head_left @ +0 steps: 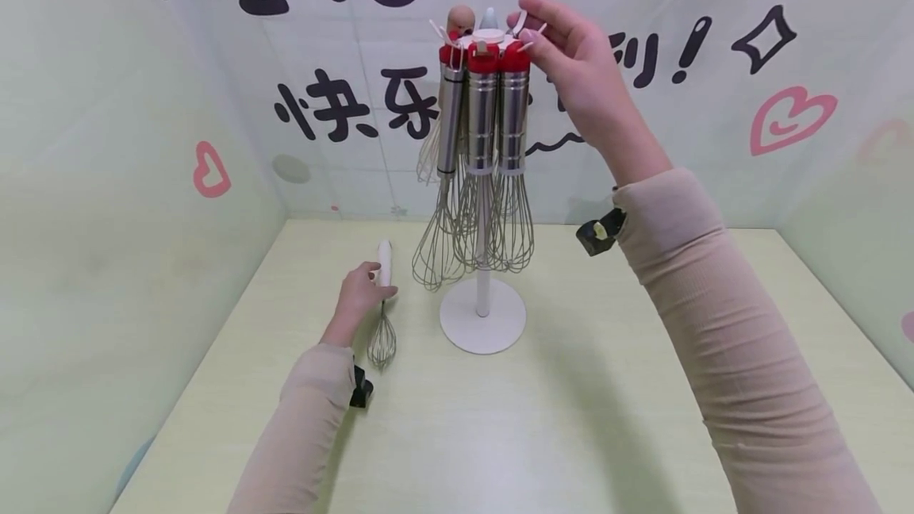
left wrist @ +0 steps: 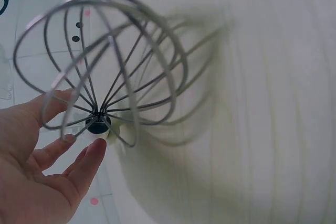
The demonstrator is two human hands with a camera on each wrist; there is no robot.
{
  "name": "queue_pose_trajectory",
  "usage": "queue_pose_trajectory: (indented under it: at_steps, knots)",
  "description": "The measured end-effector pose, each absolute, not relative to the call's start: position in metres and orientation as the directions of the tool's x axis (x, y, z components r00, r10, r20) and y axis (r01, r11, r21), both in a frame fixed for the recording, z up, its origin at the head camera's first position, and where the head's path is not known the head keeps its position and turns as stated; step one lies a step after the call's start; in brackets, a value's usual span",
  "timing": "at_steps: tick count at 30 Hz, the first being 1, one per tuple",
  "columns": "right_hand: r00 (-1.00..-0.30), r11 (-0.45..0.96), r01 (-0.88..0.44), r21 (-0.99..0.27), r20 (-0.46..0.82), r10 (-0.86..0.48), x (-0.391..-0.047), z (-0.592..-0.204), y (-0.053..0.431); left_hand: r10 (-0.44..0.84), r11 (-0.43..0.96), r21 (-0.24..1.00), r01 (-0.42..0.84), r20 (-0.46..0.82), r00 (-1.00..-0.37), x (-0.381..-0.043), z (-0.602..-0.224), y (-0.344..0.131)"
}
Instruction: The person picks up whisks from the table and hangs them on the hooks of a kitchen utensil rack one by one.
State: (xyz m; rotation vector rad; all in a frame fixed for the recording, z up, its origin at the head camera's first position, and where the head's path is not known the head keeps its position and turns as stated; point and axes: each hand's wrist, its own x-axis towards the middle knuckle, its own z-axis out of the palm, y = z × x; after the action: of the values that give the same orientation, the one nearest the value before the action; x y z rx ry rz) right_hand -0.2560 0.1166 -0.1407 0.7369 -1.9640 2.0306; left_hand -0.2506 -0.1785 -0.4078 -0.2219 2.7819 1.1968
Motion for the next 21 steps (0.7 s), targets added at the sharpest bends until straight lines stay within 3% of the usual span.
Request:
queue_pose_trajectory:
  at_steps: [21]
  knots:
    - [-0.828, -0.146, -0.519, -0.842, 0.538, -0.161, -0.2605, -0.1433, 0.1144, -0.079, 0.65, 0.74, -0.174, -0.162, -0.984, -0.2452, -0.4173, -0.1825]
